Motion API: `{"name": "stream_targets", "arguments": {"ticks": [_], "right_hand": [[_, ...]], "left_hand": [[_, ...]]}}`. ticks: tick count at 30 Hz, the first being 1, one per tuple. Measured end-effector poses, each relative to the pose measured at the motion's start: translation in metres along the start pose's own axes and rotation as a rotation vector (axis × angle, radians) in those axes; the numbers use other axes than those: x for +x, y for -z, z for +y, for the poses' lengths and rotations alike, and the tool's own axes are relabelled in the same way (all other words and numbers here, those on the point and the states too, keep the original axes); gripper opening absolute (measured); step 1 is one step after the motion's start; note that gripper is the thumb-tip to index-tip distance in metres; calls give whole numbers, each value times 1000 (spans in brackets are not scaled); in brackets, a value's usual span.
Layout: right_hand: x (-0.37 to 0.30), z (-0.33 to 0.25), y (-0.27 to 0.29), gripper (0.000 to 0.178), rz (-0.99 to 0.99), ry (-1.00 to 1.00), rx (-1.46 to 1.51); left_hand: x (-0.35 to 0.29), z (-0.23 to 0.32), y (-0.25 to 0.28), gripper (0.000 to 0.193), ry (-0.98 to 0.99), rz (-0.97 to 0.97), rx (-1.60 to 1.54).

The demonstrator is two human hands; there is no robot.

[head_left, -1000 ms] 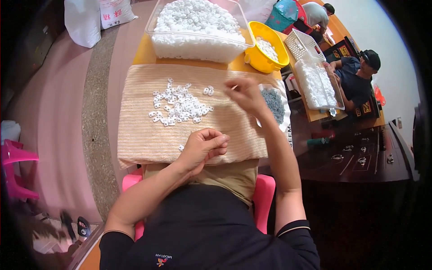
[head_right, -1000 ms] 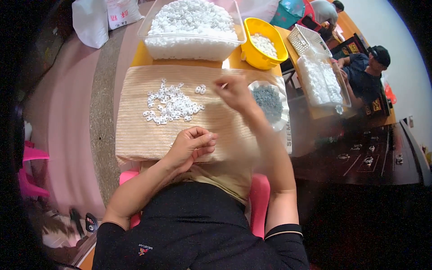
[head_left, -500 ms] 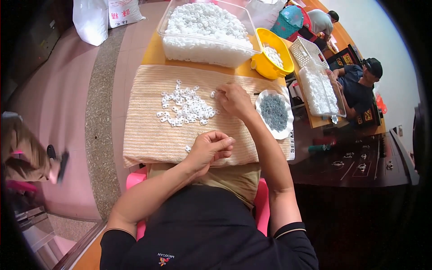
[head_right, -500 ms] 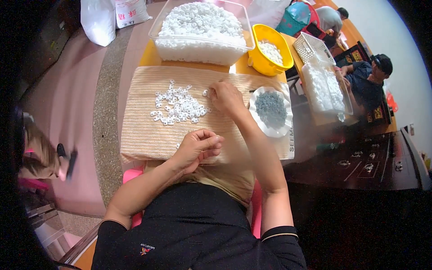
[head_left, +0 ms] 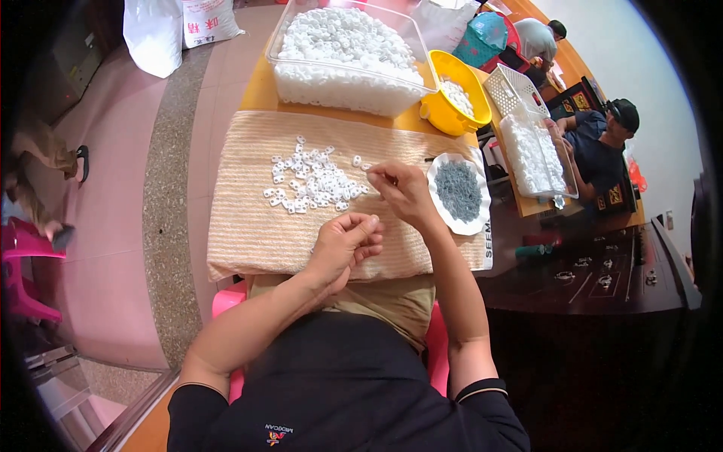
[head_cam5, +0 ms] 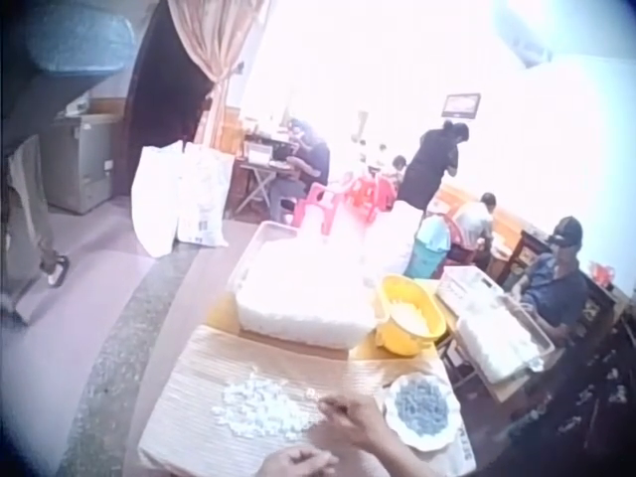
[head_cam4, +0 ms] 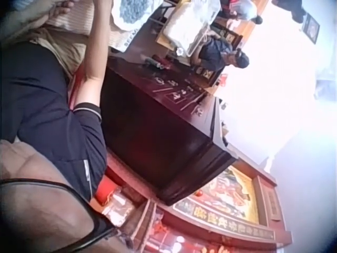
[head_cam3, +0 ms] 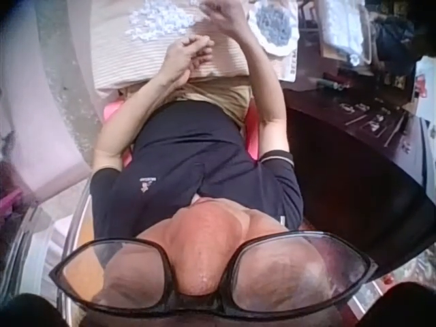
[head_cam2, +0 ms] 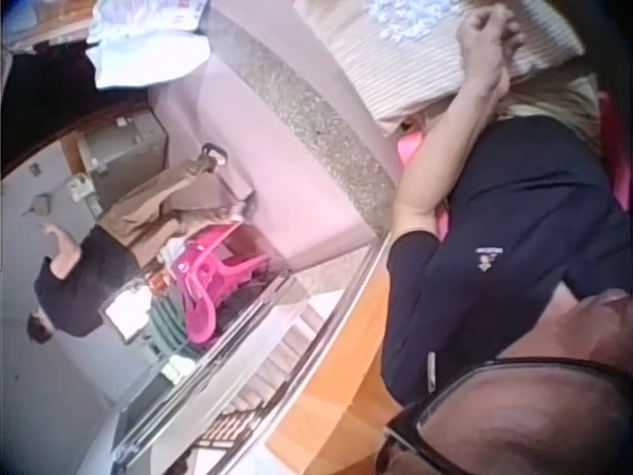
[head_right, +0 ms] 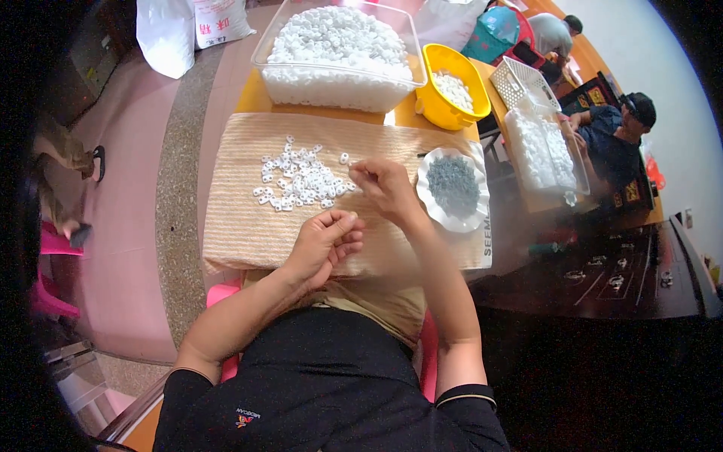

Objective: Manually assembling small white plastic components by inserting tiny metal pins.

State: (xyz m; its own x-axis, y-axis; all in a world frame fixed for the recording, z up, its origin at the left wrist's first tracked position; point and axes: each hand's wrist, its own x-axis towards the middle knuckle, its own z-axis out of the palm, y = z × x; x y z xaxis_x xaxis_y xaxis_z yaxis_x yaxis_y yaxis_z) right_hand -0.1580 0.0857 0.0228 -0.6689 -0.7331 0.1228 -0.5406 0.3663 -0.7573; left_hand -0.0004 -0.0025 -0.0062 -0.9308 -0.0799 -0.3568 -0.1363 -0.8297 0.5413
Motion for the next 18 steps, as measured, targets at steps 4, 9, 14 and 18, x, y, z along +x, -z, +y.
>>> {"name": "stream_targets", "arguments": {"ticks": [4,9,14,18], "right_hand": [[-35,-2,2,13,-70,15,227],[-58,-4,5,13,-172,-18,495],[-69,-9,10,15,-182,-31,561],[-74,-7,16,17,-226,-137,664]], "left_hand": [[2,2,0,13,-50,24,-136],[-1,2,-5,13,-60,-3,-94],[1,-4,-1,12,-53,-33,-31],[-2,-3,-4,11,-44,-53,17]]}}
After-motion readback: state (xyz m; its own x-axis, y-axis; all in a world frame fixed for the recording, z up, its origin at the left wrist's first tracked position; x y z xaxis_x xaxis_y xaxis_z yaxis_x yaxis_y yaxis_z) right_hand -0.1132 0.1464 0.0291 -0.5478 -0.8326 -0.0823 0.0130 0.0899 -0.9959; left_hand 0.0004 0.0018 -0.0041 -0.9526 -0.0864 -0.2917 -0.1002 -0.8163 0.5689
